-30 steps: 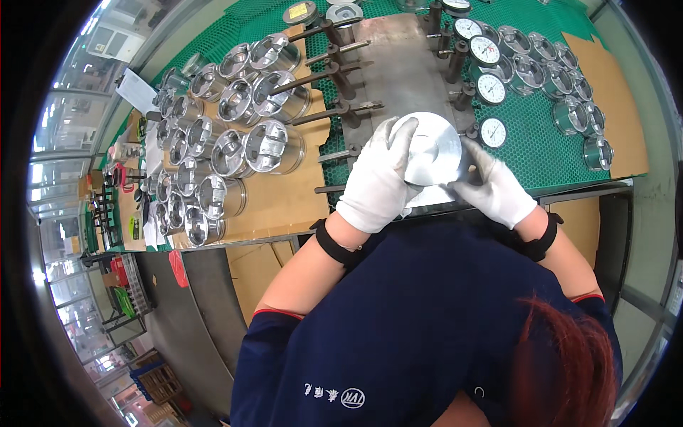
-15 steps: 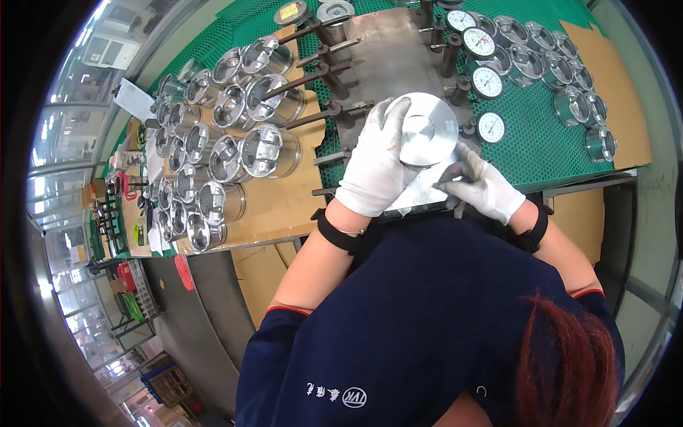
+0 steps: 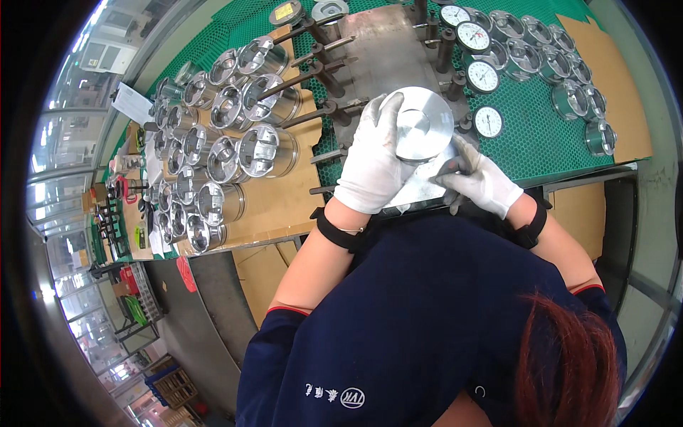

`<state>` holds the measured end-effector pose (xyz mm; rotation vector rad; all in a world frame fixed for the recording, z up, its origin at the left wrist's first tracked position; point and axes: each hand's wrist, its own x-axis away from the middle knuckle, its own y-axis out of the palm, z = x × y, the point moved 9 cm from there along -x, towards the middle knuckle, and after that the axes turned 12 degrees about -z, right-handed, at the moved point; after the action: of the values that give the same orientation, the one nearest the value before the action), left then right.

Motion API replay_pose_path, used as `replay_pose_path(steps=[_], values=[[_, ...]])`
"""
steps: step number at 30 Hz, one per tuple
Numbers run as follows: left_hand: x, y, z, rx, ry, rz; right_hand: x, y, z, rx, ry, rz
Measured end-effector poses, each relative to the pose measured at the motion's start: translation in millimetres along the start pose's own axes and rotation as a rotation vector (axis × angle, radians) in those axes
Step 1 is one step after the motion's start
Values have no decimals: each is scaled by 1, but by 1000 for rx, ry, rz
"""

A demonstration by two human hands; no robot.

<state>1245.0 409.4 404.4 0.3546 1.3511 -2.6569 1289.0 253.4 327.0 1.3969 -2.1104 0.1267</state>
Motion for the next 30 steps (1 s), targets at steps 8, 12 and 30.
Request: replay_pose_path(steps=[8, 12, 30], values=[[1, 1, 0, 10, -36, -8, 1, -1, 1, 43, 1, 12], [0, 1, 2, -7, -42, -4, -6, -10, 7, 183, -44, 37], [7, -38, 65, 668, -66, -163, 99, -68, -70, -212, -626, 77]])
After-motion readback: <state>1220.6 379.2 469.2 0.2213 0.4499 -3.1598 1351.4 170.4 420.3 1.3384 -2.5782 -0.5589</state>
